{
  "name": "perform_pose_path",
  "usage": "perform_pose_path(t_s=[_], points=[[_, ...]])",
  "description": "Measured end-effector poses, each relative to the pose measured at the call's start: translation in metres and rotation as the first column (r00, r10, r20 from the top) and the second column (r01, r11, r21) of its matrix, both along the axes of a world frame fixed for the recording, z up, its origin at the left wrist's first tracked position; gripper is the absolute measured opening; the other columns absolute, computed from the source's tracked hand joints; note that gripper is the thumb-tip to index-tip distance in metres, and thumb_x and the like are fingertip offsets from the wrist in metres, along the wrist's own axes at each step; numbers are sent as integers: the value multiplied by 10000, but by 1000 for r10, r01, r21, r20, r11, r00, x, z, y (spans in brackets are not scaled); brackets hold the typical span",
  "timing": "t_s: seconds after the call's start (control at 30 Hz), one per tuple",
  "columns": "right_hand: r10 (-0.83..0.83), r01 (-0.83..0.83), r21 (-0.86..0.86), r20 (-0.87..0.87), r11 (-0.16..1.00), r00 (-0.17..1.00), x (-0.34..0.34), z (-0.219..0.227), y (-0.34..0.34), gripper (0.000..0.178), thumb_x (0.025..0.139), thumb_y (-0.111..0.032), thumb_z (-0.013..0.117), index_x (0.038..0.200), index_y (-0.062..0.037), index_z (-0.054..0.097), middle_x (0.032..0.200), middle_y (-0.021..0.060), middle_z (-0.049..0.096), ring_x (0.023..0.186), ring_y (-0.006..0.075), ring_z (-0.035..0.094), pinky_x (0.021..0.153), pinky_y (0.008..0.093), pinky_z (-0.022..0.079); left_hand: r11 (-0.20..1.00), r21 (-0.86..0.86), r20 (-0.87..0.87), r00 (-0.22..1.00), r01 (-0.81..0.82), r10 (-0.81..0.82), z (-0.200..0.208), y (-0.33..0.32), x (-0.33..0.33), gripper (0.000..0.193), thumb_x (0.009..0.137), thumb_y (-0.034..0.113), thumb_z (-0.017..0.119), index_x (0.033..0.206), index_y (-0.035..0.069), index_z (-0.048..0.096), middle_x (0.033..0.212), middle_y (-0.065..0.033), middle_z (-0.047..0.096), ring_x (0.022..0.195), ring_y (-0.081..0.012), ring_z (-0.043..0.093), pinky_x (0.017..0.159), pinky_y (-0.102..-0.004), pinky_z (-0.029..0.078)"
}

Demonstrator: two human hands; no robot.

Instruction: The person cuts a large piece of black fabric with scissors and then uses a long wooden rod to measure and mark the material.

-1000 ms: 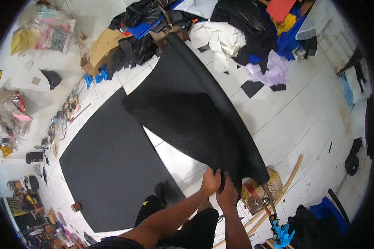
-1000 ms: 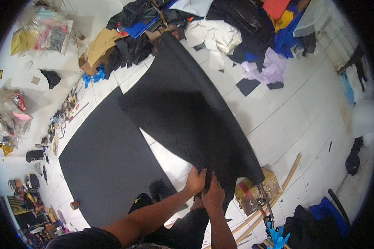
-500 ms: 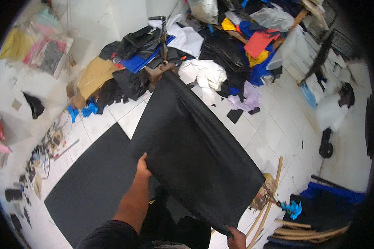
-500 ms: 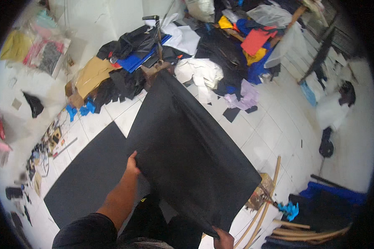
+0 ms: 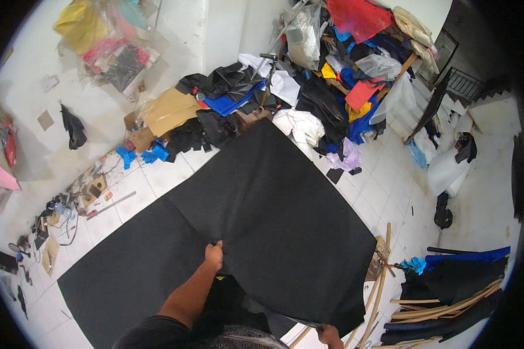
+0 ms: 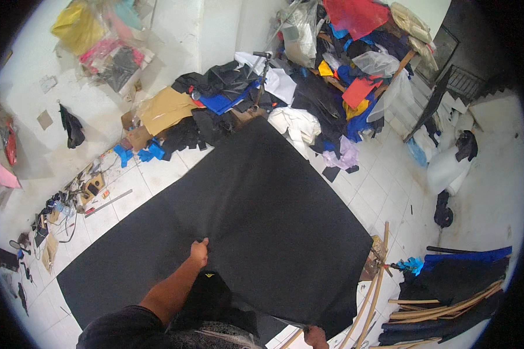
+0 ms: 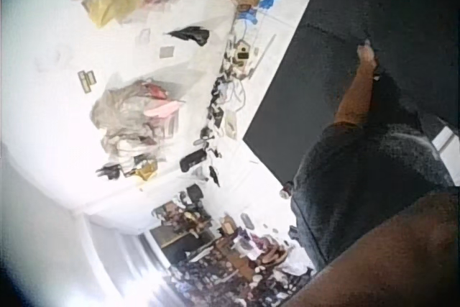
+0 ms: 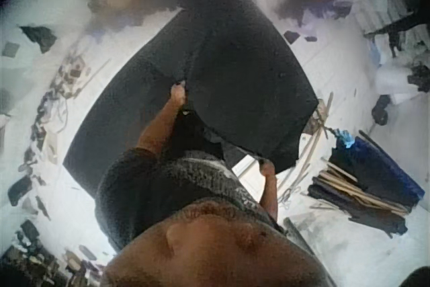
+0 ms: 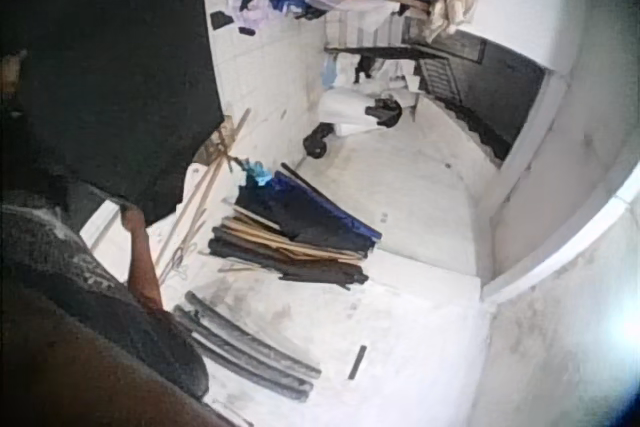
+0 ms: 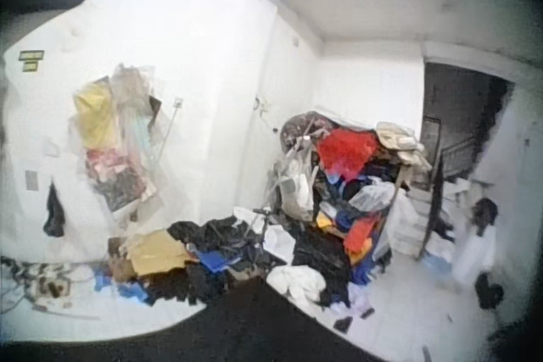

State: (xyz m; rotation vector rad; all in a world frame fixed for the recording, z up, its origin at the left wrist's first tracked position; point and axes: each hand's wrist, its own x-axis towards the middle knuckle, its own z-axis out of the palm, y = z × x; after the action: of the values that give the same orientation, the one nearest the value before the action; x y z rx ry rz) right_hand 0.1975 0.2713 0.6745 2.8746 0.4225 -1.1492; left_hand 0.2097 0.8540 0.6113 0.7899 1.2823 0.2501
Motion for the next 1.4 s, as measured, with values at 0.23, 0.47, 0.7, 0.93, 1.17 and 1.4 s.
perform_pose_path(t_s=[0.23,0.47,0.7,0.93,1.17,1.4], points=[[-19,18,48,38,999,999,-124,34,43,352,889,-353,595,1042,-60,714,1020,233,705,973,465,658,858,534,535,954,272,-55,992,127,-116,64,26,-121,457,977,213,598,1267,-134,531,1267,-282,601,1168,-378,593,976,-435,454],[253,-235,-111,205,966,945,-299,-26,71,260,827,-286,617,887,-53,715,979,207,718,975,423,680,834,528,549,878,326,-194,934,349,-299,84,85,-302,494,939,293,623,1203,-122,576,1218,-337,608,1176,-469,577,971,-498,456],[218,-293,-337,-242,895,945,-450,37,158,411,886,-352,611,1049,20,670,1108,292,671,1103,429,631,898,496,534,945,142,-66,955,295,-289,69,89,-502,507,1027,268,516,1356,-113,456,1318,-319,558,1267,-464,508,1048,-476,416],[382,-446,-192,-296,874,875,-587,41,197,483,844,-373,612,1099,32,681,1170,286,657,1130,448,614,954,517,503,935,243,-43,966,257,-254,67,131,-665,511,1018,290,523,1314,-124,482,1305,-330,562,1233,-469,533,1035,-481,427],[108,-115,-256,-39,960,993,-791,-5,212,366,882,-332,600,1039,-16,699,1097,275,677,1055,456,643,927,536,512,791,430,-206,900,436,-384,86,166,-807,413,954,302,614,1076,-92,599,1114,-328,636,1099,-487,598,921,-517,475],[-256,209,180,306,961,917,-978,31,295,255,892,-232,578,1031,-63,708,1033,233,699,981,443,661,873,529,531,865,411,-1,949,287,-315,84,222,-942,361,974,189,594,1212,-83,592,1151,-216,658,1089,-331,627,953,-415,458]])
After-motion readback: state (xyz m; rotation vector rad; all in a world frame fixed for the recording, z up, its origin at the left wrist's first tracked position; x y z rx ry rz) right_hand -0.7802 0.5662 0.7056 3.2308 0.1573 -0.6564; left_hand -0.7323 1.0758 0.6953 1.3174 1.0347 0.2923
